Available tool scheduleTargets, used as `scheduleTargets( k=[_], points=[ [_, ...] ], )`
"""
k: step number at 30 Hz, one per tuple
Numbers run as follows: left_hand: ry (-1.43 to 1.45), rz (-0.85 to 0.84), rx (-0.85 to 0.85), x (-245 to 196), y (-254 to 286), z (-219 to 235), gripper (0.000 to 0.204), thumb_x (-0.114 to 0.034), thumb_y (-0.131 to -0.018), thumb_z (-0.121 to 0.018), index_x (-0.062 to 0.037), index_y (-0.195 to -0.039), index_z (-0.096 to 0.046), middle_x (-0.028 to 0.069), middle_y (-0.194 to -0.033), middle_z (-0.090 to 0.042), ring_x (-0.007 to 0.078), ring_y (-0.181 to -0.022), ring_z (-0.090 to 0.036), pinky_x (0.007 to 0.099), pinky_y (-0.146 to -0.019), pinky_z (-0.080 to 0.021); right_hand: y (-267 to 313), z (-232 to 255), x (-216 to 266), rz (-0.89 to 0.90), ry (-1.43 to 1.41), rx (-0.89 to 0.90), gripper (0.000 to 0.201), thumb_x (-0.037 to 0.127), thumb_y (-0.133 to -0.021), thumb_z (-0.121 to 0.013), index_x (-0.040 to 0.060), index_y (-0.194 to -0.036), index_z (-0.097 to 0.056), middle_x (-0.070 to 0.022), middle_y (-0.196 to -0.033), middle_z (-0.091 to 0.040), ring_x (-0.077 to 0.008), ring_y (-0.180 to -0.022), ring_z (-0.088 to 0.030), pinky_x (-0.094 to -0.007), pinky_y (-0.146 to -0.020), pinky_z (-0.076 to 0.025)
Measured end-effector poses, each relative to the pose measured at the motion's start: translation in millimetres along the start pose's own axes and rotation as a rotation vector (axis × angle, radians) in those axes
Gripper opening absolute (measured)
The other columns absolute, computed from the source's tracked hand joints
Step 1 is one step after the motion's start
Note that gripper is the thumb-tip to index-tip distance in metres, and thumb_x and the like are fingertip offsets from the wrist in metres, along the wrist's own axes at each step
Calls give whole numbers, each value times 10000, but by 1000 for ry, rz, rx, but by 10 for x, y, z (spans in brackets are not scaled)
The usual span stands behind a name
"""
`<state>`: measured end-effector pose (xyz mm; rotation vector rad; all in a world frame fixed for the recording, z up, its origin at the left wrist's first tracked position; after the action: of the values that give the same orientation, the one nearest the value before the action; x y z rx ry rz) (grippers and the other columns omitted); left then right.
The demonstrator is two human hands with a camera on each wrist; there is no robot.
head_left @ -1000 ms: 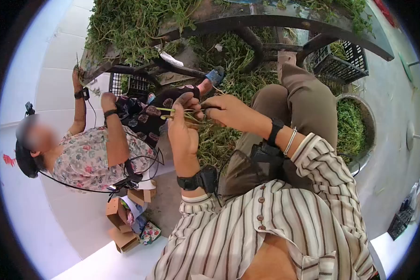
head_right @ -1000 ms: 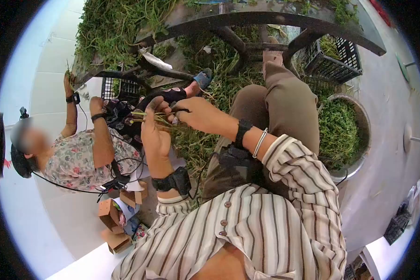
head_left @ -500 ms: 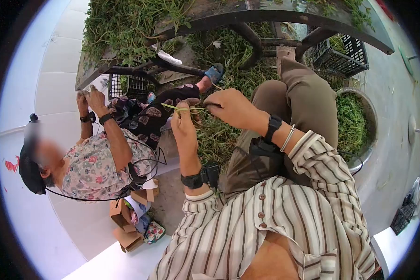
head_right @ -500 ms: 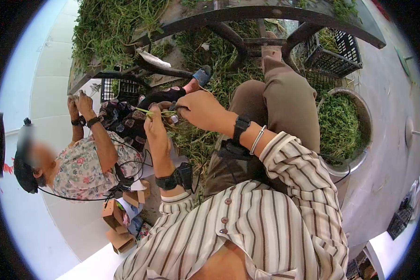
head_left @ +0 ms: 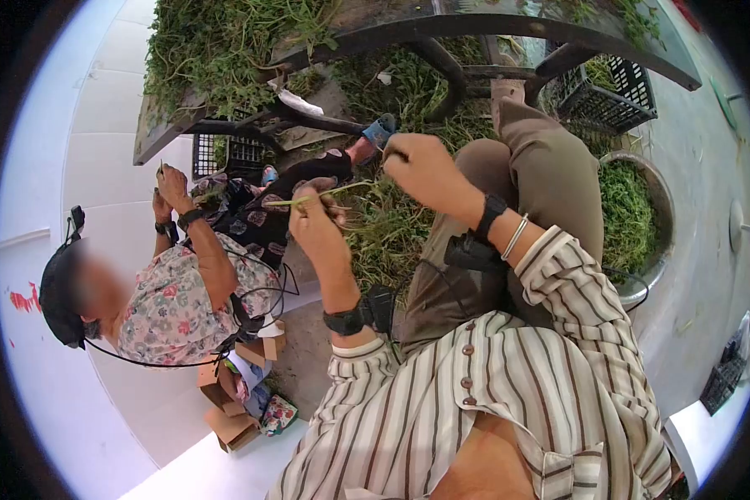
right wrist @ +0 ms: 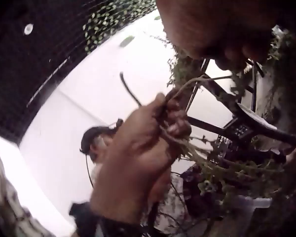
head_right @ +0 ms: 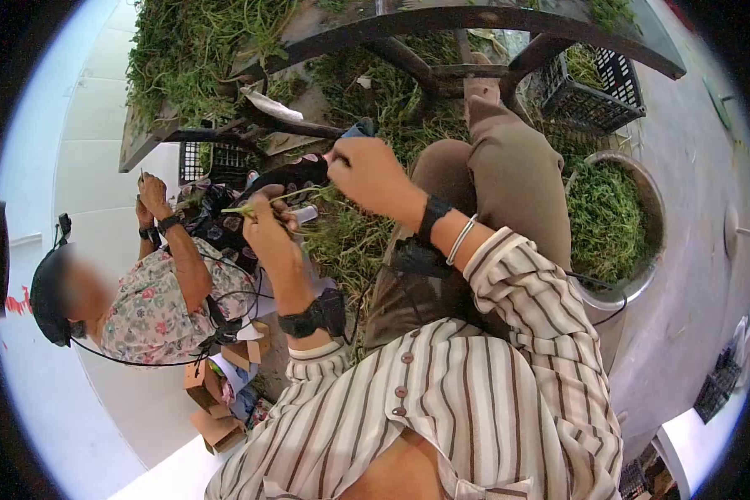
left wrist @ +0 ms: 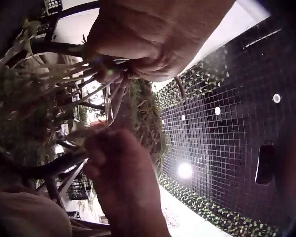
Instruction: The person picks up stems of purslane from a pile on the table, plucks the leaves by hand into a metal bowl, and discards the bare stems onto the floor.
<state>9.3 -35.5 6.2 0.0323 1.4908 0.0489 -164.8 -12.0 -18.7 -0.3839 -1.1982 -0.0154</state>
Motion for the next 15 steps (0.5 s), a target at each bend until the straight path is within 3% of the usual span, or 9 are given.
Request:
scheduleTargets(
  k=[2, 3, 5, 6, 8, 9, 11, 15],
  points=[
    [65, 16, -62, -39, -15, 67, 301, -271, -915, -470, 10, -873, -567, 25, -653, -470, 89, -500, -422, 220, -429, -322, -31, 89, -29, -319, -290, 116, 177, 106, -782, -474, -15, -857, -578, -68, -706, -563, -168, -546, -505, -335, -550, -431],
    [67, 13, -64, -33, -13, 86, 301, -271, -915, -470, 10, -873, -567, 25, -653, -470, 89, -500, -422, 220, -429, -322, -33, 85, -28, -316, -289, 118, 177, 106, -782, -474, -15, -857, -578, -68, -706, -563, -168, -546, -505, -335, -550, -431],
    [140, -3, -22, -10, -4, 108, 300, -270, -913, -473, 13, -877, -567, 29, -669, -475, 87, -506, -426, 217, -429, -328, 0, -31, -53, -466, -590, 243, 199, 124, -791, -491, -22, -894, -577, -53, -725, -557, -162, -628, -532, -335, -603, -440],
    [139, -3, -21, -12, 8, 101, 300, -270, -913, -473, 13, -877, -567, 29, -669, -475, 87, -506, -426, 217, -429, -328, 14, -74, -69, -467, -590, 242, 199, 124, -791, -491, -22, -894, -577, -53, -725, -557, -162, -628, -532, -335, -603, -440],
    [172, 12, -21, -18, 33, 68, 301, -268, -913, -474, 17, -880, -563, 28, -664, -473, 84, -509, -428, 218, -427, -329, 18, -121, 23, -68, -338, 190, 223, 134, -786, -516, -10, -943, -582, -87, -775, -573, -191, -711, -554, -331, -659, -439],
    [173, 13, -22, -22, 38, 62, 301, -268, -913, -474, 17, -880, -563, 28, -664, -473, 84, -509, -428, 218, -427, -329, 51, -149, 0, -68, -338, 191, 223, 134, -786, -516, -10, -943, -582, -87, -775, -573, -191, -711, -554, -331, -659, -439],
    [169, 26, 10, -27, 40, 44, 314, -290, -914, -473, 15, -897, -547, 21, -662, -455, 88, -525, -424, 224, -438, -339, 100, -159, 92, 73, -124, 184, 275, 202, -771, -542, 0, -945, -607, -172, -815, -578, -313, -770, -561, -383, -711, -440],
    [191, 25, -8, -27, 24, 43, 303, -276, -910, -481, 15, -879, -558, 31, -658, -479, 81, -510, -431, 213, -421, -329, 130, -187, 97, -22, -100, 299, 229, 171, -754, -579, -3, -900, -607, -139, -770, -555, -280, -753, -551, -354, -669, -427]
  ],
)
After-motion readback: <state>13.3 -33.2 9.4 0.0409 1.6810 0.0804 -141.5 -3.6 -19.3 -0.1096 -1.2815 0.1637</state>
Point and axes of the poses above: each hand's wrist, its own y-axis away from the middle knuckle, its own z-axis out of the back of the hand, x = y × z, the point moved 4 cm from there along -y, towards the middle knuckle
